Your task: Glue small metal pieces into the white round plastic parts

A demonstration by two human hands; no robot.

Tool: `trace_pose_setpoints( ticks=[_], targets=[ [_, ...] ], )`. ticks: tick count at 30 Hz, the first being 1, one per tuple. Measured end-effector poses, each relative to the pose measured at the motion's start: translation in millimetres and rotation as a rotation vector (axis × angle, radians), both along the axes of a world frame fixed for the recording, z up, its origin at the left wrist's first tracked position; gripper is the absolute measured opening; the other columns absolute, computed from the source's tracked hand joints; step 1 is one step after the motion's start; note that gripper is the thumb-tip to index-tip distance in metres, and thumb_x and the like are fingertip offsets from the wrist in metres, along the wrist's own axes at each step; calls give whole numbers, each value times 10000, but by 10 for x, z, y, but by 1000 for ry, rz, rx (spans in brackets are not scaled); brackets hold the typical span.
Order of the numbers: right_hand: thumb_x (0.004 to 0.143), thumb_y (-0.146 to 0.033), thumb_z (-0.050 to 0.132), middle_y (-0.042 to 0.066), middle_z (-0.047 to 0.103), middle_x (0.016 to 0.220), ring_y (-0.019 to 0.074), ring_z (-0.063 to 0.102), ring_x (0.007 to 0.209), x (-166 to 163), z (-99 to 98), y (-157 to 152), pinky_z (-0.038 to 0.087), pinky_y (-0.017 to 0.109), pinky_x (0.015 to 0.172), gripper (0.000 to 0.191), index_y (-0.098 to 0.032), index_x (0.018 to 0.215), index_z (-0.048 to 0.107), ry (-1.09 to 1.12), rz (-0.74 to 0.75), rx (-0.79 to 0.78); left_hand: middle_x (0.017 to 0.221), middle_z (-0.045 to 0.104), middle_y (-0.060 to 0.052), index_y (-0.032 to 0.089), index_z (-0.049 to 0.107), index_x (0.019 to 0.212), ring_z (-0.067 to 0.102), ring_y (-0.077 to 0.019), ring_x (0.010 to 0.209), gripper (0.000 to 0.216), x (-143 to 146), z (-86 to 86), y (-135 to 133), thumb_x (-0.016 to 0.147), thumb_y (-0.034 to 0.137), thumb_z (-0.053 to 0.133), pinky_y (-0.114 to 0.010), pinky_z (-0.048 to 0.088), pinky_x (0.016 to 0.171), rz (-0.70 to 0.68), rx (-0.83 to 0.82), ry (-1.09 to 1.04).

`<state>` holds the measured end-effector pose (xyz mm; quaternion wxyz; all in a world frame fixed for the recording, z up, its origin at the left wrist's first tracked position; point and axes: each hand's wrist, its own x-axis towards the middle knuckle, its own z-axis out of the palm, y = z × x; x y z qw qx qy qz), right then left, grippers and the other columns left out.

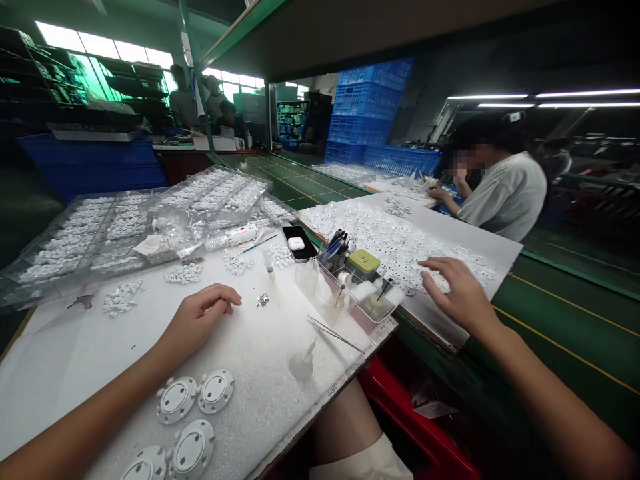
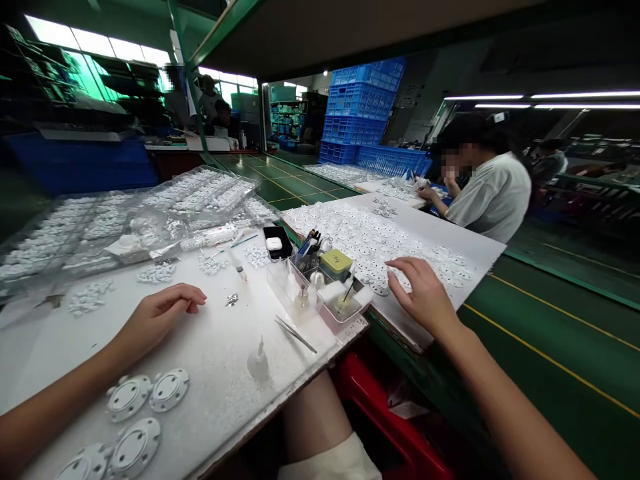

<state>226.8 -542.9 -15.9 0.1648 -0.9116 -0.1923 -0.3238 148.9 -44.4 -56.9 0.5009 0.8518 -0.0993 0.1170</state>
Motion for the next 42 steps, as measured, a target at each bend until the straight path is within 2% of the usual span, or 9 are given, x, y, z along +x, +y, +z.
trace_pose_setpoints(
  ticks=[2,4,9,15,18,25,32,38,42],
  targets=[
    [884,-695,490,167,681,1039,348,664,1025,257,-189,-239,539,539,935,546,-209,1010,705,130,13,-87,906,726,-55,237,745,853,659,-202,755,287,5,1,13,921,379,505,-306,519,698,10,17,8],
    [878,-735,478,163,673,1099,332,663,1038,375,-367,-413,540,522,943,594,-209,1019,715,229,20,-139,823,712,-41,240,745,856,665,-213,757,282,12,-1,26,913,386,510,-306,514,698,29,34,15],
    [897,-766,455,176,619,1199,338,627,1126,389,-575,-609,502,517,1011,667,-196,1143,698,345,1,-170,758,695,-22,247,742,874,676,-221,772,278,26,-20,46,905,383,501,-307,503,714,59,68,39],
    [897,-764,462,142,628,1194,315,640,1125,418,-580,-544,524,476,1002,670,-239,1267,656,433,29,-174,834,720,-34,244,738,860,681,-221,787,291,39,-52,54,897,390,488,-310,489,709,25,96,64],
    [908,-752,429,146,625,1197,310,653,1106,439,-602,-492,550,446,944,658,-229,1236,658,438,21,-169,838,719,-32,247,739,863,682,-219,792,289,39,-56,54,899,383,486,-305,481,701,16,101,75],
    [906,-677,449,150,665,1213,311,663,1077,355,-595,-438,534,438,933,586,-195,1185,630,417,-29,-139,827,709,-33,247,735,877,673,-225,803,297,30,-49,56,917,387,476,-305,472,695,9,112,94],
    [848,-675,506,147,698,957,312,684,900,356,-553,-392,551,438,833,617,-158,1165,620,463,-79,-97,866,715,-37,244,729,886,667,-217,813,310,16,-40,53,942,370,452,-309,476,717,0,119,104],
    [777,-756,567,144,680,958,323,654,925,315,-534,-357,518,452,864,659,-177,1083,642,435,-109,46,927,735,-48,231,729,888,672,-206,803,297,27,-71,51,945,345,461,-316,486,722,-14,118,76],
    [711,-804,621,99,649,853,270,624,816,281,-448,-311,507,417,791,660,-200,978,624,400,-172,246,878,727,-40,223,729,871,674,-198,782,291,31,-48,44,948,306,462,-314,495,712,-32,109,30]
  ],
)
